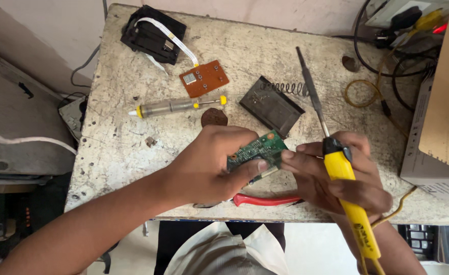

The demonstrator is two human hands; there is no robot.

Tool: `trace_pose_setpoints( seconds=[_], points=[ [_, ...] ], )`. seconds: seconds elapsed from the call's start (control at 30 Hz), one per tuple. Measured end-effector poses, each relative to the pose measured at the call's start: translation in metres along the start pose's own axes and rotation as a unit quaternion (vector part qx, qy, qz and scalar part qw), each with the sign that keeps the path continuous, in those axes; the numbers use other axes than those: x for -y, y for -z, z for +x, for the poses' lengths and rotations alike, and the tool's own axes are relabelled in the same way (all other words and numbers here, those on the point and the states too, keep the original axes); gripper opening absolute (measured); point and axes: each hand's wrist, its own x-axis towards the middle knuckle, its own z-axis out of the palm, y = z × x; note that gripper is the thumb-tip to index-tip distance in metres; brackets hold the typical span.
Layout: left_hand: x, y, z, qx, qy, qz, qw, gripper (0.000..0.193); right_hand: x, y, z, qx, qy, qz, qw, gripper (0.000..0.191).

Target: The person holds a green circuit board in one hand and a soldering iron in the other, soldering and reworking connections on the board while turning it to reach different sides. They occasionally use pliers and a desoldering pump on the board at the workbench.

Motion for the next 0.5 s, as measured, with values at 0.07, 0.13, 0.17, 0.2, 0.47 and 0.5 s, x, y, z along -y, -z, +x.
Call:
trace_pose_setpoints(
  seconds=[0.07,0.13,0.17,0.2,0.47,0.5],
  points=[
    [-0.001,0.000,0.002,-0.014,-0.005,0.010,1.000,0.016,0.000,0.002,-0.001,0.051,-0.027,-0.096,0.994,0.056],
    [-0.002,0.000,0.004,-0.017,0.026,0.008,1.000,0.015,-0.004,-0.002,-0.003,-0.048,0.035,-0.012,0.998,0.060],
    [-0.002,0.000,0.004,-0.017,0.040,0.008,0.999,0.014,-0.007,-0.005,-0.004,-0.098,0.066,0.029,0.993,0.064],
    [-0.003,0.000,0.005,-0.017,0.038,0.006,0.999,0.014,-0.010,-0.007,-0.007,-0.105,0.043,0.047,0.992,0.065],
    [-0.005,0.003,0.004,-0.018,0.041,-0.027,0.999,0.016,-0.021,-0.015,-0.024,-0.152,-0.116,0.160,0.968,0.066],
    [-0.005,0.003,0.004,-0.019,0.039,-0.026,0.999,0.016,-0.022,-0.015,-0.023,-0.150,-0.109,0.163,0.969,0.064]
  ],
)
